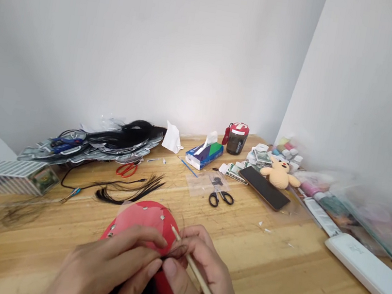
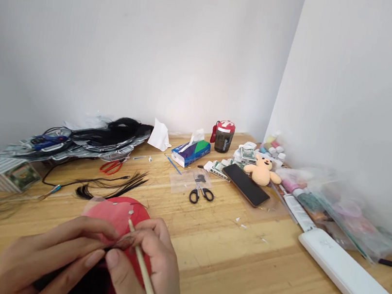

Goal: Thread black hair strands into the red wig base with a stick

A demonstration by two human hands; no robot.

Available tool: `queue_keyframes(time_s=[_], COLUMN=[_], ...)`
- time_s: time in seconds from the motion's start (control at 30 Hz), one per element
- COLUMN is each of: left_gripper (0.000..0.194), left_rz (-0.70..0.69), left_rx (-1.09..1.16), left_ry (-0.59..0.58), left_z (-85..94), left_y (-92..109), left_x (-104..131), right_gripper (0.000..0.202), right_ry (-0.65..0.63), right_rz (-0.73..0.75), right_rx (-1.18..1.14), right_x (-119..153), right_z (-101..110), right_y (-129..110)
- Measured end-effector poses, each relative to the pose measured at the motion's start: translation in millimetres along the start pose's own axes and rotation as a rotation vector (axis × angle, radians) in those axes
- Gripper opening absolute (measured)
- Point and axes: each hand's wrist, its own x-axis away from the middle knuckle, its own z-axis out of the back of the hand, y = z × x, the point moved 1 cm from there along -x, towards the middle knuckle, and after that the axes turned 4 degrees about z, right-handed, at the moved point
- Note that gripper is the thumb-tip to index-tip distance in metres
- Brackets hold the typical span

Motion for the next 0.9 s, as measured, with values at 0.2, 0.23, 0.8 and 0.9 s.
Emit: queue_keyframes(time_s=[0.2,0.23,0.8,0.9], left_gripper=[0.021,0.021,0.009,0.013], left_rz=[-0.014,-0.02,-0.029,-0.045], left_rx=[-0.041,-0.022,-0.092,-0.03], left_ry=[0.104,0.081,0.086,0.054], left_z=[6.3,6.5,-6.6,-6.6], left_y=[2.0,3.1,-1.2,0.2], left_x=[-8.6,-11.0,-9.8,-10.1], right_gripper=[0.037,0.034,0.01,0.019], right_ry=[-0.216,-0.236,-0.015,-0.101], right_rz=[-0.097,-0.082,0.136,0.025], right_rx=[-0.132,-0.123,0.322,0.192], right_x=[-3.8,-4.1,-9.5,-9.5], right_z=[5.0,6.4,7.9,10.1], right_y=[0.7,-0.1,-6.6,-2.4])
